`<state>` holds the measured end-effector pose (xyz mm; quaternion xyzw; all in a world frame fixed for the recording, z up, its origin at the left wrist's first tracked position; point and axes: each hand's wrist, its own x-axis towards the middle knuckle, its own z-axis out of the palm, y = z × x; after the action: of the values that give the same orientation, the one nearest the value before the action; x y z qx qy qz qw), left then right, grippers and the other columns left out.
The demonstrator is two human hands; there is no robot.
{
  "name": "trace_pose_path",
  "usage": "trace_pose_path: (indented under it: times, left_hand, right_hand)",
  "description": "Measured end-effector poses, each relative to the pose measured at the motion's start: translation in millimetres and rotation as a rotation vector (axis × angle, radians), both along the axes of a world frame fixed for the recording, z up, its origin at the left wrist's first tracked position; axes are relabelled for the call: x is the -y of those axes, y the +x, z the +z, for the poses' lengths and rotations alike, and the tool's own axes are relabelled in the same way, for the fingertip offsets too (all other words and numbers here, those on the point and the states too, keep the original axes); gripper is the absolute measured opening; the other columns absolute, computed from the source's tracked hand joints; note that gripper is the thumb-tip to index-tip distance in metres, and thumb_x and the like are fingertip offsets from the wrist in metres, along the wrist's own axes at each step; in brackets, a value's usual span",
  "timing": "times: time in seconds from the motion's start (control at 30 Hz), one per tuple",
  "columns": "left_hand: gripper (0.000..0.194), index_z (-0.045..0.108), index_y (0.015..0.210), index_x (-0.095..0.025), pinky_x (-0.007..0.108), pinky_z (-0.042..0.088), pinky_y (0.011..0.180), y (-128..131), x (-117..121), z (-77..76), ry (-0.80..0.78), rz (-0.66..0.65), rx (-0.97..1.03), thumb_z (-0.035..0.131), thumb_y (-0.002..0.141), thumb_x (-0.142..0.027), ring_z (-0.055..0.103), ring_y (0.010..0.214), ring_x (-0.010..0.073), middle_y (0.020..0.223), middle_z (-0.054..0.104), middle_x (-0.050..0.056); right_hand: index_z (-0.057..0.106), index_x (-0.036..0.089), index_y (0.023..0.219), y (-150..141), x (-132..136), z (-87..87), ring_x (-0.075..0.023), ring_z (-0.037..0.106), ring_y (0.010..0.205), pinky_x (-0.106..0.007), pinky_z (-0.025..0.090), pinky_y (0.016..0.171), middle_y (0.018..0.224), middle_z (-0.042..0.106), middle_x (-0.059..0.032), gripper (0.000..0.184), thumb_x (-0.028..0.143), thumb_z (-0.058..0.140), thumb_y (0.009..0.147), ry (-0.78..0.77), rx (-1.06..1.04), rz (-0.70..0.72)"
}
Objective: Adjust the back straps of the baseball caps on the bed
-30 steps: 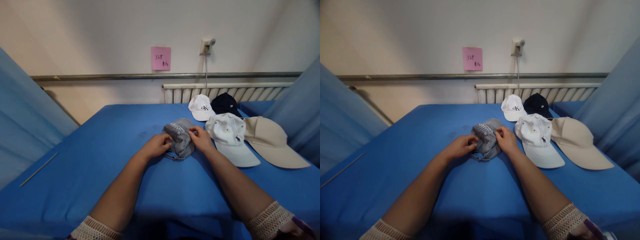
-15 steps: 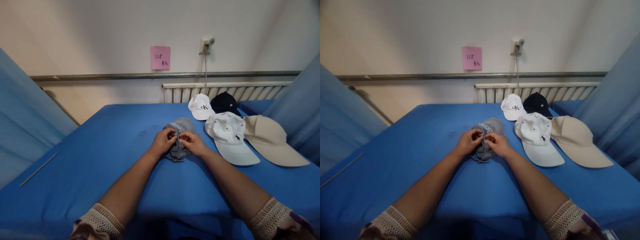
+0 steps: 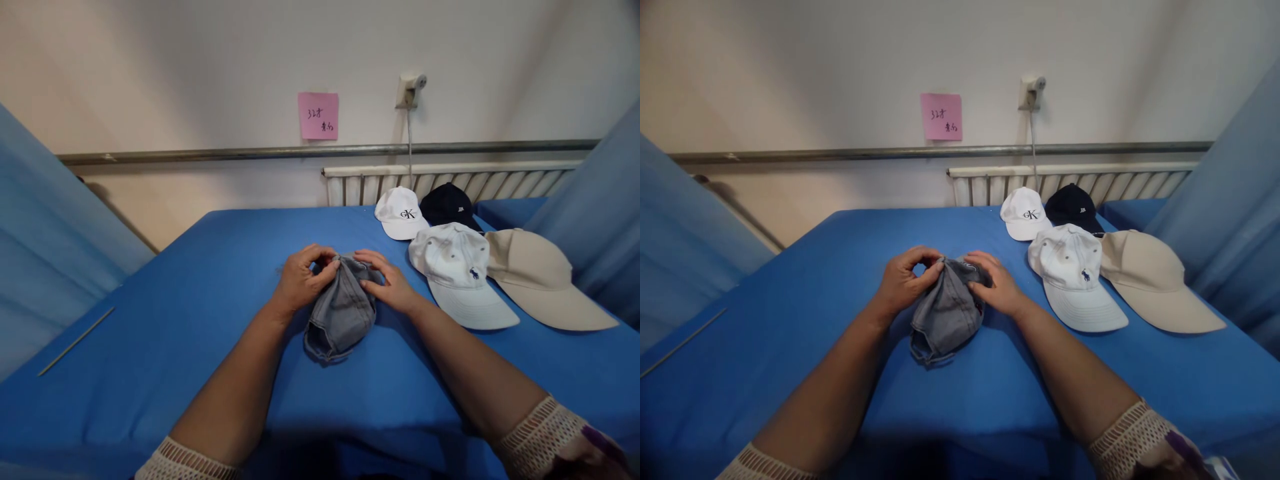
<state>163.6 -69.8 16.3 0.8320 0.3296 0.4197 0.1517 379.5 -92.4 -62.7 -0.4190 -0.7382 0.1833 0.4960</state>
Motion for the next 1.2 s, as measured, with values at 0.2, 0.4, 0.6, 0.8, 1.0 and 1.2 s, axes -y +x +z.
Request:
trace_pose_path:
  times: [0.2,0.4,0.6,0.8,1.0,1.2]
  left_hand:
    - [0.010,0.067,0.086,-0.017,0.023,0.046,0.068,-7.1,-5.9,2.2,-0.002,-0.032,-0.117,0.060,0.083,-0.024,0.058,0.070,0.0113,0.076,0.064,0.000]
    - [0.012,0.068,0.087,-0.018,0.025,0.048,0.073,-7.8,-6.8,1.3,-0.030,-0.057,-0.145,0.058,0.083,-0.023,0.061,0.074,0.0128,0.080,0.067,0.001]
    - [0.017,0.070,0.094,-0.019,0.027,0.049,0.075,7.8,10.0,1.6,-0.139,-0.239,-0.137,0.059,0.086,-0.028,0.062,0.078,0.0139,0.084,0.068,0.002]
    - [0.025,0.069,0.100,-0.018,0.030,0.051,0.080,-13.6,-5.9,1.2,-0.437,-0.177,-0.032,0.060,0.083,-0.034,0.066,0.090,0.0176,0.097,0.072,0.006]
    - [0.021,0.073,0.090,-0.020,0.026,0.048,0.065,-30.0,-19.7,-25.7,-0.683,-0.165,-0.574,0.065,0.071,-0.023,0.065,0.074,0.0177,0.085,0.074,0.003]
    - [0.015,0.073,0.083,-0.022,0.027,0.039,0.057,-4.5,-5.5,-33.9,-0.508,-0.175,-0.761,0.064,0.072,-0.028,0.062,0.067,0.0205,0.076,0.072,0.004]
  right_hand:
    - [0.059,0.022,0.086,-5.9,16.8,22.6,-0.0210,0.060,0.089,-0.038,0.045,0.084,0.092,0.067,-0.0044,0.008,0.016,0.056,0.082,0.103,0.108,-0.120]
    - [0.058,0.020,0.100,-11.3,40.1,47.5,-0.0204,0.059,0.083,-0.035,0.045,0.076,0.089,0.064,-0.0050,0.018,0.025,0.061,0.082,-0.020,0.232,-0.033]
    - [0.059,0.022,0.110,-21.3,34.4,29.5,-0.0149,0.057,0.069,-0.028,0.044,0.064,0.082,0.064,0.0000,0.033,0.038,0.066,0.083,-0.167,0.043,-0.018]
    - [0.065,0.023,0.101,-13.9,31.6,28.4,-0.0134,0.054,0.066,-0.025,0.043,0.060,0.075,0.061,0.0016,0.023,0.034,0.068,0.082,-0.158,-0.044,0.014]
    - [0.067,0.026,0.111,-7.8,32.0,31.2,-0.0133,0.053,0.066,-0.025,0.042,0.058,0.077,0.060,0.0006,0.031,0.035,0.068,0.081,-0.210,0.030,0.113]
    - [0.068,0.024,0.101,-11.2,34.3,34.1,-0.0133,0.051,0.068,-0.028,0.044,0.064,0.083,0.059,-0.0013,0.022,0.034,0.068,0.082,-0.145,-0.002,0.220]
